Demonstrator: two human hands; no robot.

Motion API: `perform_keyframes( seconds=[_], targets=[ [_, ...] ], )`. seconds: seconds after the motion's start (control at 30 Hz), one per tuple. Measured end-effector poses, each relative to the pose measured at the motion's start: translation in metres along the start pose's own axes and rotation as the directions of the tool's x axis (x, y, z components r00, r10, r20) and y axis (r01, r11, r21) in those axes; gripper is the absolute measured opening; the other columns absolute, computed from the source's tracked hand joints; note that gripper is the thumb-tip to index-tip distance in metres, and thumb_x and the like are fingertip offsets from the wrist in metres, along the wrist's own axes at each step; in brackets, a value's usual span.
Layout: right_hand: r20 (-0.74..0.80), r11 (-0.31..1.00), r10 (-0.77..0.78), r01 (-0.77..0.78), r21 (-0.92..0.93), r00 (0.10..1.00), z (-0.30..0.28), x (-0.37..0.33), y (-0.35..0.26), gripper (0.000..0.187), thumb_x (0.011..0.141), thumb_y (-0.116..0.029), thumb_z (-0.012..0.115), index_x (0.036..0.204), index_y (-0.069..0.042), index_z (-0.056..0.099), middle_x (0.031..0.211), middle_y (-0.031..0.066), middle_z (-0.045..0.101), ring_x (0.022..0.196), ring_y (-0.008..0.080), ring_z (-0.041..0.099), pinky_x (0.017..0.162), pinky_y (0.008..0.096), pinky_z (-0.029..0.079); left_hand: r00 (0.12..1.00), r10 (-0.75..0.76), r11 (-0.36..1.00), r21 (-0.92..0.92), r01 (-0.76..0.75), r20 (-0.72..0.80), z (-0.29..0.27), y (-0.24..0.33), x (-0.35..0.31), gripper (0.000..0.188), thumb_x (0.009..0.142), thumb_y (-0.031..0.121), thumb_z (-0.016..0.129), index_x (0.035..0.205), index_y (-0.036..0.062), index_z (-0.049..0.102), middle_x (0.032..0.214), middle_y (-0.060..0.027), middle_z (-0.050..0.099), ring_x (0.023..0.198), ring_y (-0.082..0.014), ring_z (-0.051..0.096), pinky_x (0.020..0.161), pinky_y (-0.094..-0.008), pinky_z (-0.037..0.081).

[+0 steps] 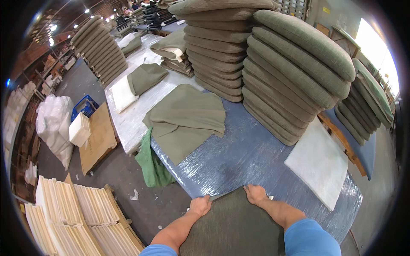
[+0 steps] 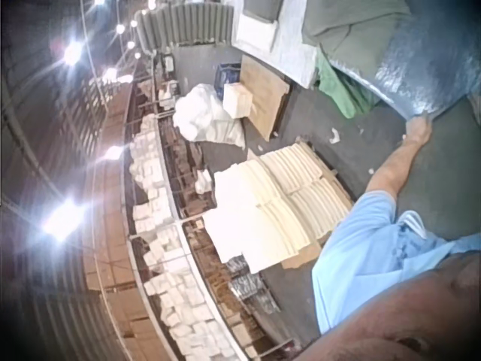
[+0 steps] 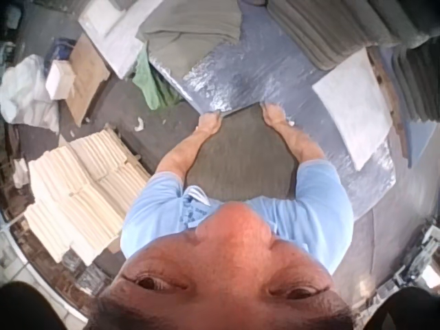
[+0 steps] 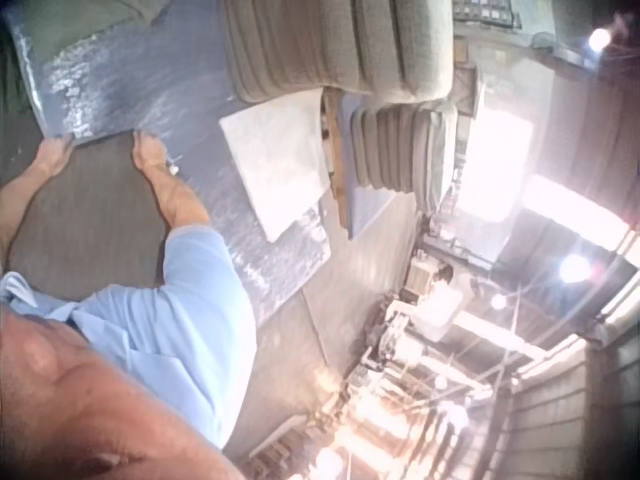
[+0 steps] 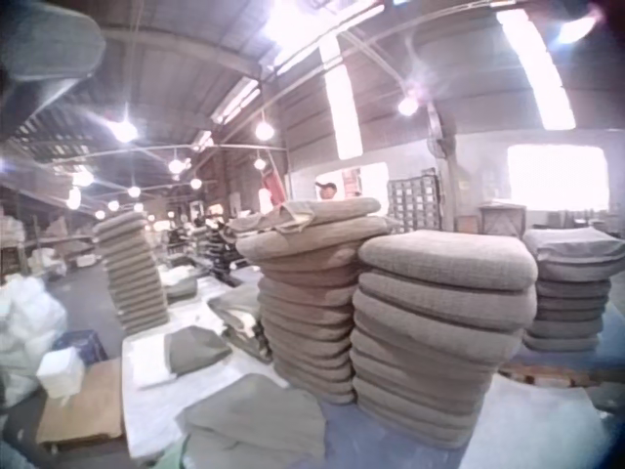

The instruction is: The person repeatedly folds olive-green fabric cushions by hand on a work table, aligning edges and rolling them into compact bundles. The person stacks the finished cushions on the table and continues the process with additional cushions from a nearby pile.

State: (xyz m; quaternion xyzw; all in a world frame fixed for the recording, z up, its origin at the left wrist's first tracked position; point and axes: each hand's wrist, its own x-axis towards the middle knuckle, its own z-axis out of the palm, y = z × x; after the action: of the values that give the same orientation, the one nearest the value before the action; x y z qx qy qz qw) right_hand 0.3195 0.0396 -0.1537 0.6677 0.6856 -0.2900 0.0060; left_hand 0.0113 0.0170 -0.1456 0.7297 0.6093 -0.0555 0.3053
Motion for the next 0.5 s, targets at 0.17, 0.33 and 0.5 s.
perform_keyframes(
  seconds=[0.17,0.33,0.5],
  targets=[
    [-0.016,1.0,-0.013,0.013,-0.01,1.0,0.0009,0.0039,0.0032,0.047,0.111,-0.042,0.05,0.102,0.0,0.068,0.091,0.0301,0.074,0.093,0.051,0.072,0.087,0.0597,0.056,0.999,-0.011,1.0,-0.002,0.011,-0.03,0.0012,-0.0004,0.0039,0.035,0.103,0.041,0.061,0.109,0.007,0.067,0.09,-0.0259,0.076,0.088,-0.0467,0.075,0.082,-0.0584,0.058],
    [0.011,0.999,-0.003,0.004,-0.037,1.0,0.0039,0.0001,0.0044,0.047,0.111,-0.043,0.05,0.101,-0.001,0.07,0.094,0.0307,0.074,0.094,0.0518,0.071,0.088,0.06,0.055,0.999,-0.035,0.999,-0.023,0.034,-0.026,0.0029,0.0054,-0.0005,0.038,0.105,0.043,0.058,0.112,0.0065,0.067,0.09,-0.0264,0.076,0.088,-0.0476,0.075,0.082,-0.0586,0.058],
    [-0.018,1.0,-0.018,0.018,-0.004,1.0,0.0046,0.0019,0.0098,0.046,0.11,-0.042,0.053,0.098,0.0,0.068,0.091,0.0299,0.074,0.093,0.0513,0.072,0.087,0.0597,0.056,0.999,-0.04,0.998,-0.058,0.038,-0.024,0.0046,0.004,0.0039,0.042,0.107,0.047,0.055,0.11,0.007,0.067,0.09,-0.0272,0.076,0.089,-0.0481,0.075,0.081,-0.0594,0.058]
  ],
)
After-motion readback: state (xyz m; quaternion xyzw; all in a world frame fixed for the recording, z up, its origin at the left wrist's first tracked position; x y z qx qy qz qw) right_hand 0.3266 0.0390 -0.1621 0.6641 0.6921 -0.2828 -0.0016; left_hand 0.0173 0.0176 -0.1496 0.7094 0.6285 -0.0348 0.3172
